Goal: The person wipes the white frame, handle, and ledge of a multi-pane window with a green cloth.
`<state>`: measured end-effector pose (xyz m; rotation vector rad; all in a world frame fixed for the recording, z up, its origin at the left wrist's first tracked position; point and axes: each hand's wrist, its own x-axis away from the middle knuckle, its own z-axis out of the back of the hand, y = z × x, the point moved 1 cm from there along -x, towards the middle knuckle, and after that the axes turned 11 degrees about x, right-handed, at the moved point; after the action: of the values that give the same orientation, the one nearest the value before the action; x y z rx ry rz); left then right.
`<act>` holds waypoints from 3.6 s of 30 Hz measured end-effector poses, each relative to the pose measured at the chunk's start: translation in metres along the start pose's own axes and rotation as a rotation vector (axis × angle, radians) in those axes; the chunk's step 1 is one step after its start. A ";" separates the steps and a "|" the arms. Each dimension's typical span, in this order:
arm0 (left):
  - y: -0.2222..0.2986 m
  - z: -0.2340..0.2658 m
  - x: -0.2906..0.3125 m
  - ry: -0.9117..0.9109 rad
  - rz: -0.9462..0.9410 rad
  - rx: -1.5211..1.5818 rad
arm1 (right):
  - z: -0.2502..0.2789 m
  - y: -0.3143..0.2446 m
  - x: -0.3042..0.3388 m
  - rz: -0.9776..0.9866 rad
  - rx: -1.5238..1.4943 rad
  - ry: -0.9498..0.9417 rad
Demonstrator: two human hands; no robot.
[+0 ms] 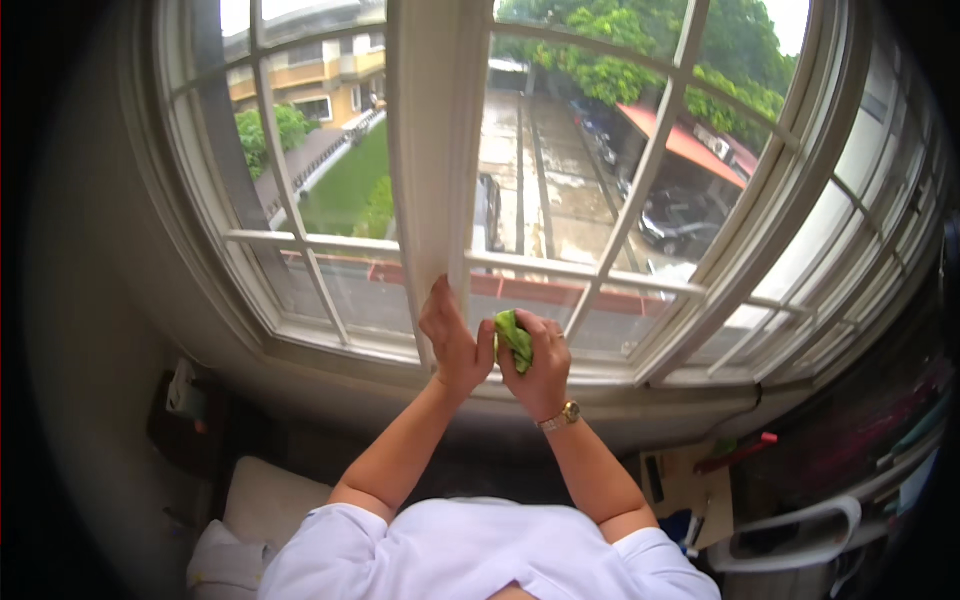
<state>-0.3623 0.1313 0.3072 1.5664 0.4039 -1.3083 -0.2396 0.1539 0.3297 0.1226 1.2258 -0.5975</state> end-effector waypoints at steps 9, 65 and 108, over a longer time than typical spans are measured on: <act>0.087 0.030 -0.213 0.154 -0.394 0.064 | 0.039 -0.048 -0.123 0.198 0.071 0.137; 0.123 0.081 -0.374 -0.114 0.009 0.490 | 0.029 -0.113 -0.191 0.295 0.657 -0.575; 0.098 0.059 -0.369 0.530 -0.613 0.411 | 0.013 -0.068 -0.191 0.195 0.314 -0.276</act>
<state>-0.4494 0.1617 0.6819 2.2560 1.0636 -1.4714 -0.3014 0.1610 0.5228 0.4059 0.8355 -0.6098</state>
